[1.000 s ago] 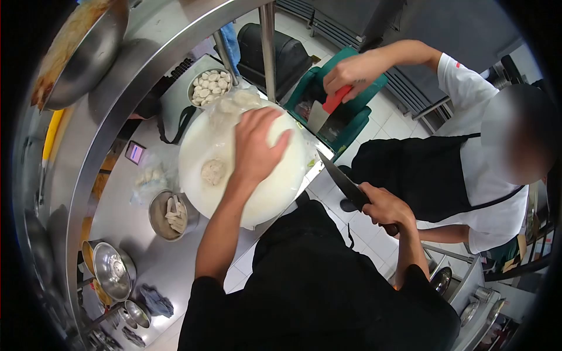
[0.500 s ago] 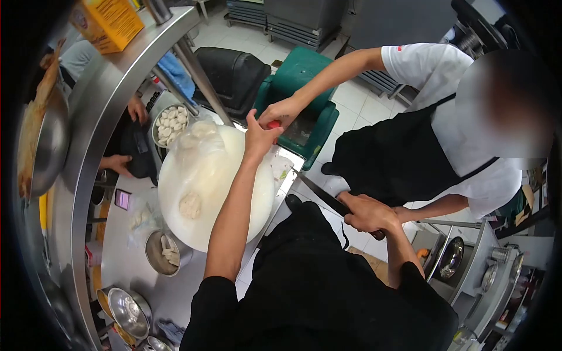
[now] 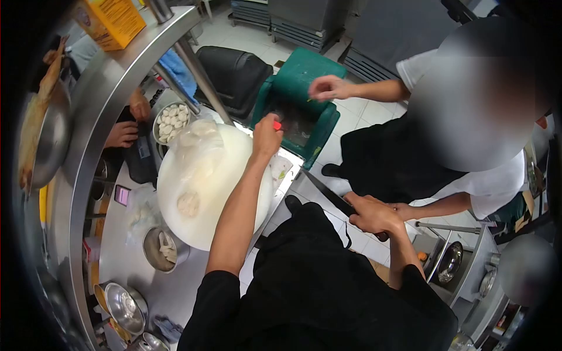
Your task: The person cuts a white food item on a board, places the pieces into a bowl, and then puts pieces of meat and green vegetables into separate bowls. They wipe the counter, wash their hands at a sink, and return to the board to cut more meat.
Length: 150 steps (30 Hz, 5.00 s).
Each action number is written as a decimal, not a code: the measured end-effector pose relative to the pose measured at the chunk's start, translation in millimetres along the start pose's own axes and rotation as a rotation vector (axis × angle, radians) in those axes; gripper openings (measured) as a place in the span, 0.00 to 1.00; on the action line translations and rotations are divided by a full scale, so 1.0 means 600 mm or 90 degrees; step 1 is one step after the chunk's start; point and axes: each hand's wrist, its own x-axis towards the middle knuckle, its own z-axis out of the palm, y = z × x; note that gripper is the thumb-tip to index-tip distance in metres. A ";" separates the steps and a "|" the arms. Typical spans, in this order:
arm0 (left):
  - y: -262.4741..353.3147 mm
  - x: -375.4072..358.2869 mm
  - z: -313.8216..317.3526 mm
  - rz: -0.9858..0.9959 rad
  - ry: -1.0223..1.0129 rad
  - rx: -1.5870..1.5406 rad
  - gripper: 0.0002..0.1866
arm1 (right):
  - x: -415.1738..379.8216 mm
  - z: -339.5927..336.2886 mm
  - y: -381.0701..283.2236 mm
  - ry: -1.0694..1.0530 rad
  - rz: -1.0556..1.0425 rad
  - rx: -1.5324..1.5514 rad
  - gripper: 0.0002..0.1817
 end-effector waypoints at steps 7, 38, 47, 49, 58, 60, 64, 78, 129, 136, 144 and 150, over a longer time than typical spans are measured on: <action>0.091 -0.007 -0.109 0.230 0.072 -0.113 0.18 | 0.006 -0.028 -0.021 -0.024 0.032 -0.042 0.23; 0.127 -0.132 -0.374 0.455 0.216 -0.531 0.11 | 0.348 -0.173 -0.143 -0.181 -0.108 -0.100 0.20; 0.118 -0.151 -0.366 0.467 0.241 -0.605 0.08 | 0.431 -0.124 -0.177 -0.025 -0.244 -0.066 0.18; 0.111 -0.158 -0.367 0.473 0.255 -0.566 0.08 | 0.402 -0.130 -0.159 0.134 -0.348 0.015 0.17; 0.155 -0.209 -0.308 0.615 0.074 -0.257 0.11 | 0.164 -0.039 -0.127 -0.060 -0.365 0.417 0.10; 0.152 -0.216 -0.267 0.658 -0.018 -0.192 0.08 | 0.140 0.017 -0.138 -0.056 -0.394 0.497 0.12; 0.147 -0.230 -0.211 0.701 -0.124 -0.133 0.06 | 0.145 0.093 -0.112 -0.203 -0.241 0.895 0.26; 0.067 -0.313 -0.167 0.731 -0.014 0.107 0.04 | 0.203 0.153 -0.157 -0.475 -0.231 1.051 0.23; -0.127 -0.448 -0.259 0.025 0.233 0.133 0.13 | 0.232 0.116 -0.267 0.008 -0.453 -0.197 0.10; -0.160 -0.428 -0.261 0.123 0.186 0.210 0.15 | 0.179 0.145 -0.293 0.036 -0.461 -0.398 0.06; -0.178 -0.416 -0.268 0.158 0.161 0.199 0.13 | 0.144 0.118 -0.291 -0.037 -0.413 -0.430 0.06; -0.182 -0.412 -0.271 0.177 0.158 0.187 0.15 | 0.140 0.123 -0.303 -0.088 -0.343 -0.367 0.10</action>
